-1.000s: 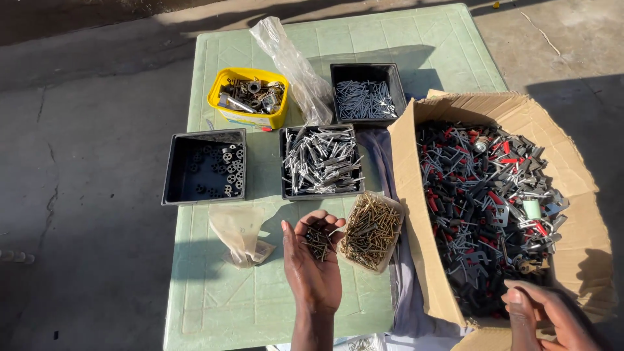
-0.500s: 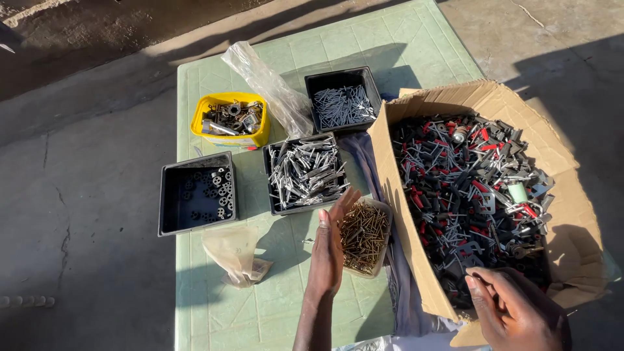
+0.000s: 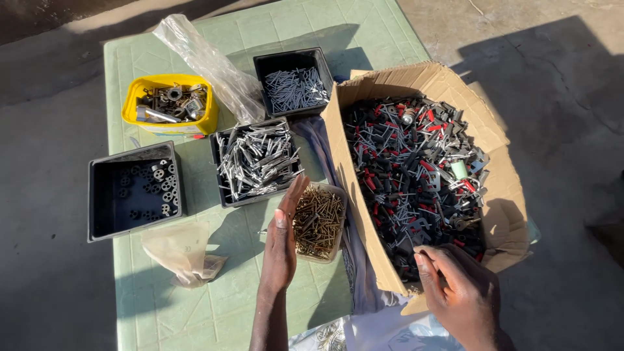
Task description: Sorting small metal fasteners and clips from a large box into smaller containers
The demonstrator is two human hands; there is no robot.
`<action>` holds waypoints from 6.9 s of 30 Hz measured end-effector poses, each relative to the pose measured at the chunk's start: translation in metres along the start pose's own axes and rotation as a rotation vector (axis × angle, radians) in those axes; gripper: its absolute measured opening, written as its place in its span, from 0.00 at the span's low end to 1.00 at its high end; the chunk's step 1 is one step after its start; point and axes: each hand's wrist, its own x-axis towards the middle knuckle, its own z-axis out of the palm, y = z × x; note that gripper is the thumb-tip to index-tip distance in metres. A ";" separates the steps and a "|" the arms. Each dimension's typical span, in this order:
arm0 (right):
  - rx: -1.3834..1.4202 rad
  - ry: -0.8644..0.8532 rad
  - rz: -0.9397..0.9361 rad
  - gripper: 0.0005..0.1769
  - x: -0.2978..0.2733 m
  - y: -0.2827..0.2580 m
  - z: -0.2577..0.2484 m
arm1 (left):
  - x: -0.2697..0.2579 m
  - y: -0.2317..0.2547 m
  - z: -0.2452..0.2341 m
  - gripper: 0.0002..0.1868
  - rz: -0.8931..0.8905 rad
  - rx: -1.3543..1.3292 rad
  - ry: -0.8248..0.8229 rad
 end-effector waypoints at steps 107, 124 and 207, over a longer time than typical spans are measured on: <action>-0.390 -1.011 -0.220 0.14 0.122 0.059 0.039 | -0.016 -0.015 0.121 0.34 -0.046 0.490 0.315; -0.390 -0.706 -0.403 0.09 0.160 0.080 0.054 | -0.014 -0.011 0.126 0.34 -0.045 0.405 0.345; -0.472 -0.419 -0.268 0.11 0.194 0.111 0.029 | -0.015 -0.052 0.120 0.39 0.085 0.389 0.413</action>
